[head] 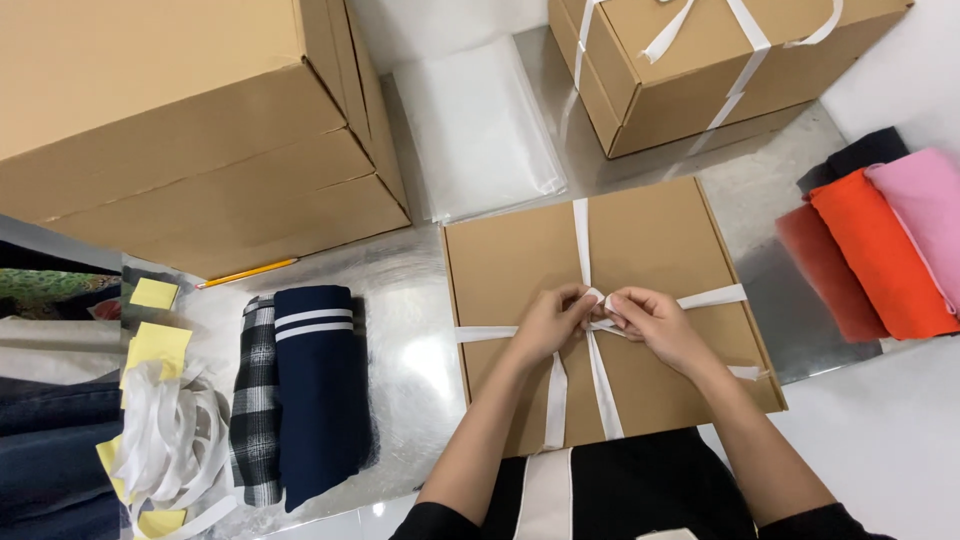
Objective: The person ties a white ribbon around a cardboard box, forming a bow on top. They then pick up a yellow sticky note and a pencil, place the note on the box, and write on it.
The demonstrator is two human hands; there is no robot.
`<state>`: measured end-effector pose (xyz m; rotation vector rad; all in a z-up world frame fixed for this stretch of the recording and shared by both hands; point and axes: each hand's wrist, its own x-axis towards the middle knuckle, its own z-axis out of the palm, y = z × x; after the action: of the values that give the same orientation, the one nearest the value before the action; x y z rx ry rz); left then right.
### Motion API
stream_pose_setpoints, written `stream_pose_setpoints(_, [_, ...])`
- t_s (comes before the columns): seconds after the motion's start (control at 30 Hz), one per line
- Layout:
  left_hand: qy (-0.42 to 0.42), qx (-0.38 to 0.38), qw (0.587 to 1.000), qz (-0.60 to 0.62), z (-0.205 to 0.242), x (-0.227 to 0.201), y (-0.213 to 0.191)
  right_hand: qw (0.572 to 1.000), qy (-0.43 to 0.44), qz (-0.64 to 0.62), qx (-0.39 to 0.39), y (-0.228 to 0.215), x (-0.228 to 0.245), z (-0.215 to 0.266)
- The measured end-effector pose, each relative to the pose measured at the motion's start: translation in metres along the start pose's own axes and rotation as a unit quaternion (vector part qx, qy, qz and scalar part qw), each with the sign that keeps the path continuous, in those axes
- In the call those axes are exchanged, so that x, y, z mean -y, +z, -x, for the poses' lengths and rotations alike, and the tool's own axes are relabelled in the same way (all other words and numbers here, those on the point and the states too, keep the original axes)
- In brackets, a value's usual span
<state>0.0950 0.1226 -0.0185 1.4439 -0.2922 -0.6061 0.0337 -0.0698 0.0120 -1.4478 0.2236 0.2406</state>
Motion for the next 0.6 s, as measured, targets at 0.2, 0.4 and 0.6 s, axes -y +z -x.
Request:
stream_pose_setpoints(0.2, [-0.010,0.019,1.000,-0.008,-0.008,0.014,0.003,0.999,-0.029,0.006,0.036,0.009,0.006,0.005])
stream_pose_setpoints(0.4, [0.024,0.006,0.998,0.062,-0.003,0.002,0.000,0.998,-0.043,0.028,0.041,0.004,-0.006,0.000])
stream_pose_setpoints(0.6, [0.026,0.045,0.995,0.082,-0.008,0.020,-0.001,0.996,-0.002,0.049,0.080,0.004,-0.006,-0.003])
